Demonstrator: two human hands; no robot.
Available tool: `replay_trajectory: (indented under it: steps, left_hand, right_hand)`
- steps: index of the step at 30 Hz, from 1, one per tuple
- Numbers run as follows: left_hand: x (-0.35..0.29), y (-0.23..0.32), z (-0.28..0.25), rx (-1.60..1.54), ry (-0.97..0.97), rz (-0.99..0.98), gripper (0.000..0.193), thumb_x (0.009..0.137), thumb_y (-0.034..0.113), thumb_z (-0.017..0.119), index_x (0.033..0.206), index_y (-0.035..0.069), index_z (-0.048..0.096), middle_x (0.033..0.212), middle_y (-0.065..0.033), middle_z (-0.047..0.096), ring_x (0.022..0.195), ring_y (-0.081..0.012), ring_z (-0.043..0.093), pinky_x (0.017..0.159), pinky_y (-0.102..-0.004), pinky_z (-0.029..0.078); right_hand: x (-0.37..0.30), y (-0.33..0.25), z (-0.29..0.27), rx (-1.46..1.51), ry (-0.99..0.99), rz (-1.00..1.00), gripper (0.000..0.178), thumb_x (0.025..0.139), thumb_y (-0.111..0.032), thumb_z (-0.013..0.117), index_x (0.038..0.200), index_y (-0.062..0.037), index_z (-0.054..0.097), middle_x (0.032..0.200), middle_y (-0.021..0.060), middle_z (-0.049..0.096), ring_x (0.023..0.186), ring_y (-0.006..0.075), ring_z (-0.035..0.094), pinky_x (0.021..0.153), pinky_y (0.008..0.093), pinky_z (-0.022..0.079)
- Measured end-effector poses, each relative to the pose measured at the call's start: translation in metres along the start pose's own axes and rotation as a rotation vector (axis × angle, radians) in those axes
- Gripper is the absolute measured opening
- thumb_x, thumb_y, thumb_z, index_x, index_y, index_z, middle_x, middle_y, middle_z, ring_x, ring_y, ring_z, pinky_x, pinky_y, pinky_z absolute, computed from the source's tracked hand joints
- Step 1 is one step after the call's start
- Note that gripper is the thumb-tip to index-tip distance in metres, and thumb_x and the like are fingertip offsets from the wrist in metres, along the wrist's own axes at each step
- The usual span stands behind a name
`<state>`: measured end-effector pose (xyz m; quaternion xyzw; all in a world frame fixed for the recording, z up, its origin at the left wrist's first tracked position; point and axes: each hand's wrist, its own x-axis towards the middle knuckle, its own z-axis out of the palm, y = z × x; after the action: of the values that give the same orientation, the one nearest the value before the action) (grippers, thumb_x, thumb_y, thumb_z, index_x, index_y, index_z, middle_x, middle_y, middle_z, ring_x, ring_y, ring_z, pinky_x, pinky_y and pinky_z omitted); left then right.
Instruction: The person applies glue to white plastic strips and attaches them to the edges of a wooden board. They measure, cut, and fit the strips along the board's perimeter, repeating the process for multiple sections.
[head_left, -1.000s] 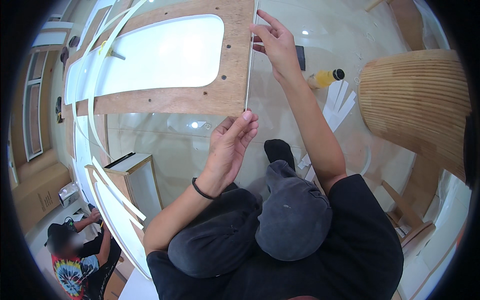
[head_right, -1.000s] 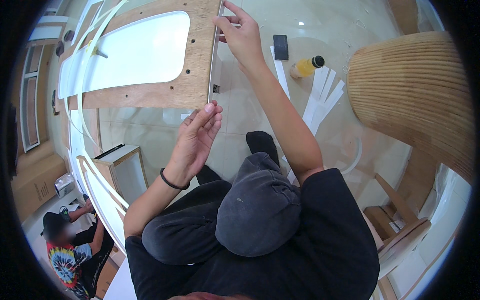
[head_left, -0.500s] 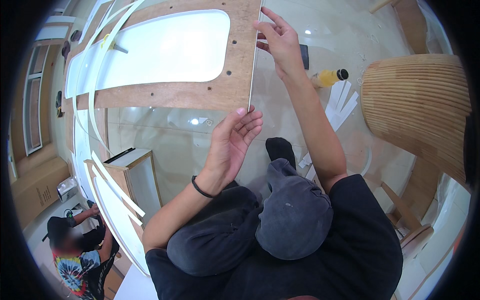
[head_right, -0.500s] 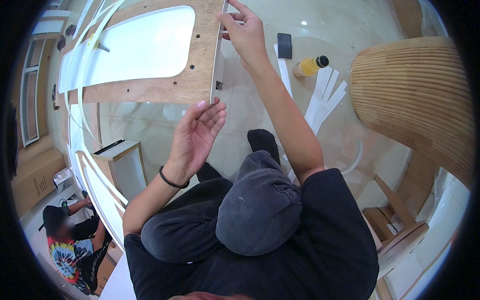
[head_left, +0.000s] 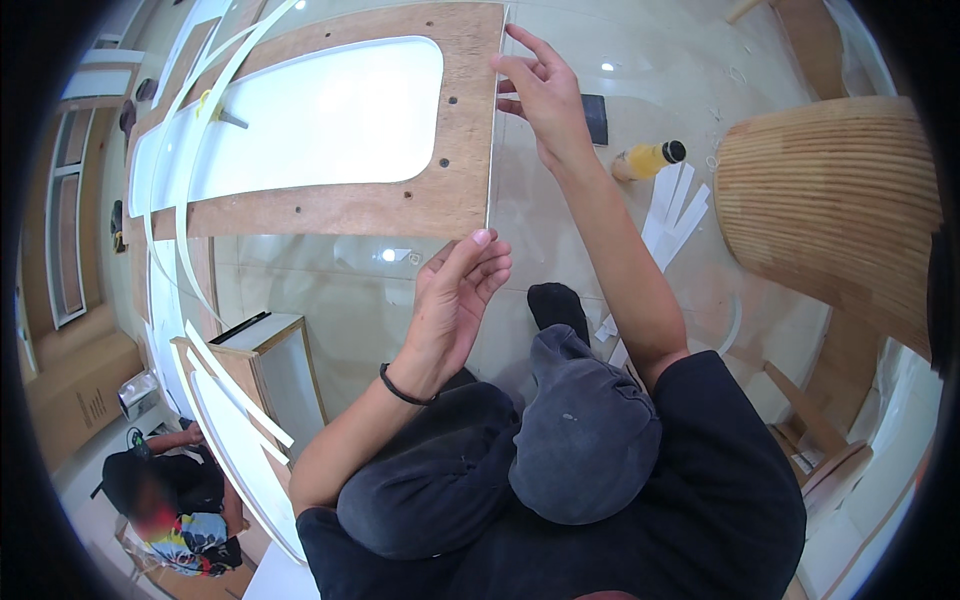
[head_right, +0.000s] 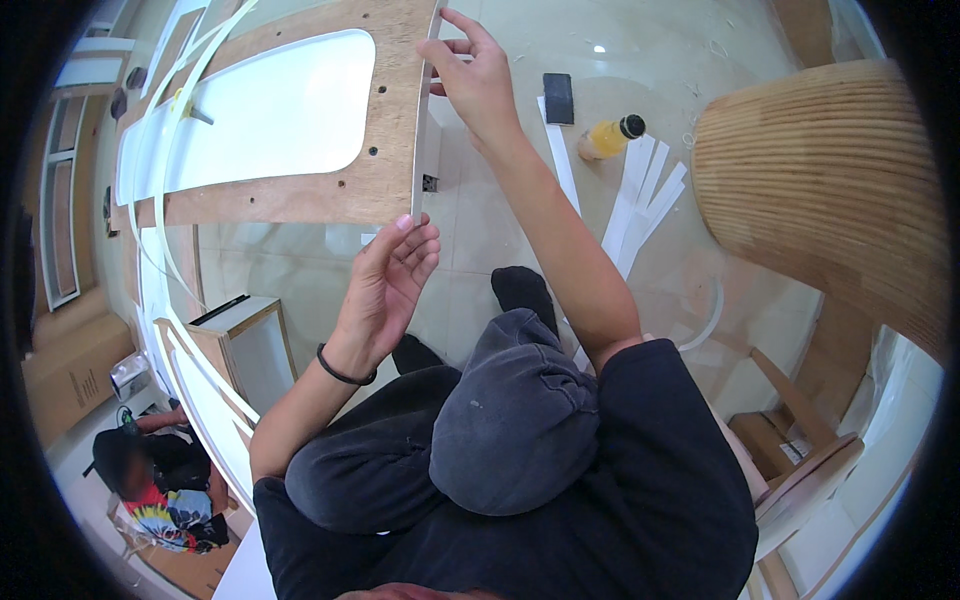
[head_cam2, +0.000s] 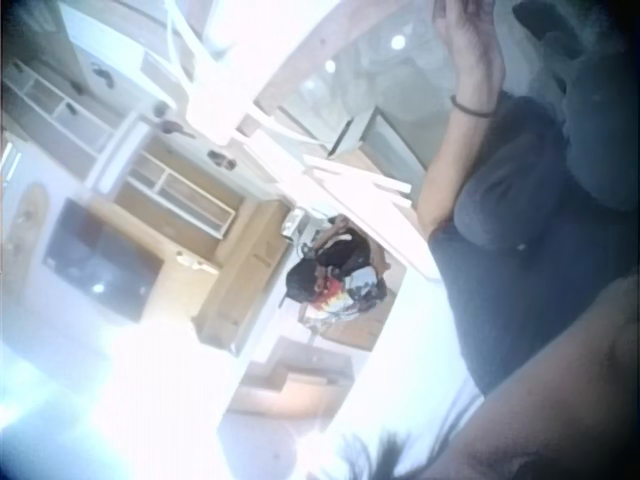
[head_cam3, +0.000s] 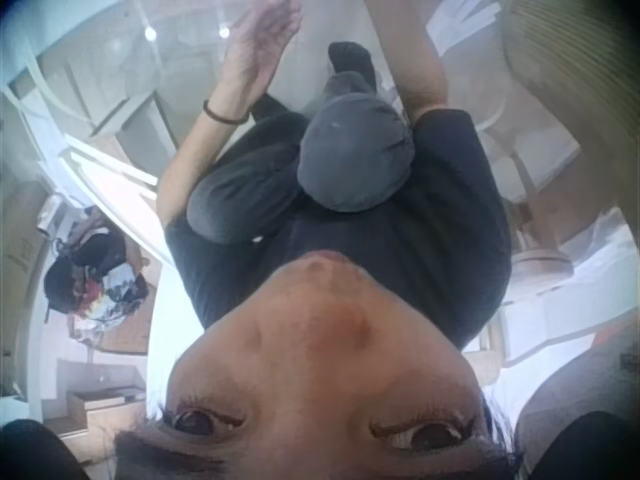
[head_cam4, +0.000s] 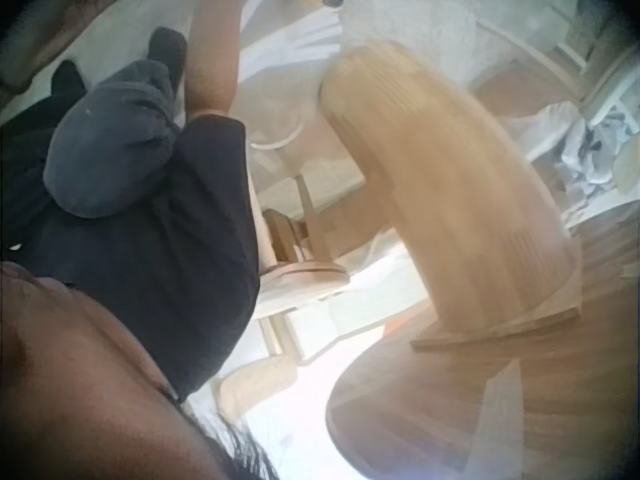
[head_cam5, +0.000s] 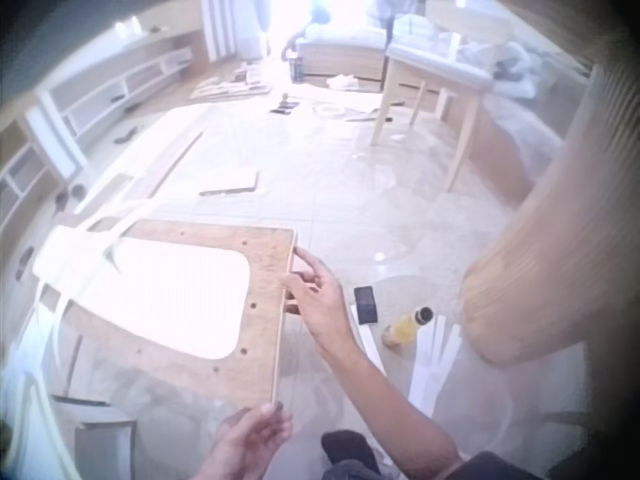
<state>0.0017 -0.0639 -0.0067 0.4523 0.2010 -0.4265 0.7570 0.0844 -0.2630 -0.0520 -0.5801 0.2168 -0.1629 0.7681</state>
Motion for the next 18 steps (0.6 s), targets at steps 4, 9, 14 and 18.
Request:
replay_trajectory:
  steps: [4,9,14,18]
  left_hand:
    - [0.0,0.0,-0.001,-0.02,-0.001,-0.02,0.034,0.092,0.027,0.068,0.111,0.0,0.06,0.101,-0.0071,0.065,0.093,-0.0135,0.063,0.087,-0.0253,0.052]
    - [0.002,0.001,-0.003,-0.014,-0.013,-0.05,0.035,0.092,0.028,0.068,0.111,0.0,0.06,0.099,-0.0073,0.066,0.092,-0.014,0.063,0.087,-0.0254,0.052]
    - [0.001,0.001,-0.003,0.006,-0.001,-0.041,0.036,0.092,0.028,0.067,0.112,-0.001,0.06,0.099,-0.0077,0.067,0.091,-0.0143,0.064,0.087,-0.0256,0.052]
    - [0.0,0.002,-0.002,0.025,0.023,-0.038,0.036,0.092,0.028,0.067,0.113,-0.001,0.06,0.099,-0.0078,0.067,0.091,-0.0143,0.064,0.087,-0.0257,0.052]
  right_hand:
    - [0.004,-0.001,-0.001,-0.028,0.003,0.02,0.057,0.088,-0.021,0.07,0.14,-0.0069,0.051,0.094,0.0039,0.064,0.084,0.0131,0.062,0.076,0.0309,0.055]
    - [0.006,0.001,-0.003,-0.025,-0.015,-0.003,0.057,0.087,-0.022,0.07,0.139,-0.007,0.052,0.095,0.004,0.063,0.084,0.0134,0.061,0.076,0.0308,0.055]
    - [0.011,0.011,-0.004,0.081,-0.025,-0.019,0.052,0.091,-0.018,0.066,0.138,-0.003,0.051,0.095,0.0058,0.061,0.078,0.013,0.063,0.067,0.0275,0.056]
    - [0.016,0.019,-0.006,0.106,-0.079,-0.019,0.056,0.093,-0.016,0.065,0.144,-0.0029,0.044,0.093,0.0054,0.06,0.077,0.0121,0.064,0.065,0.0282,0.058]
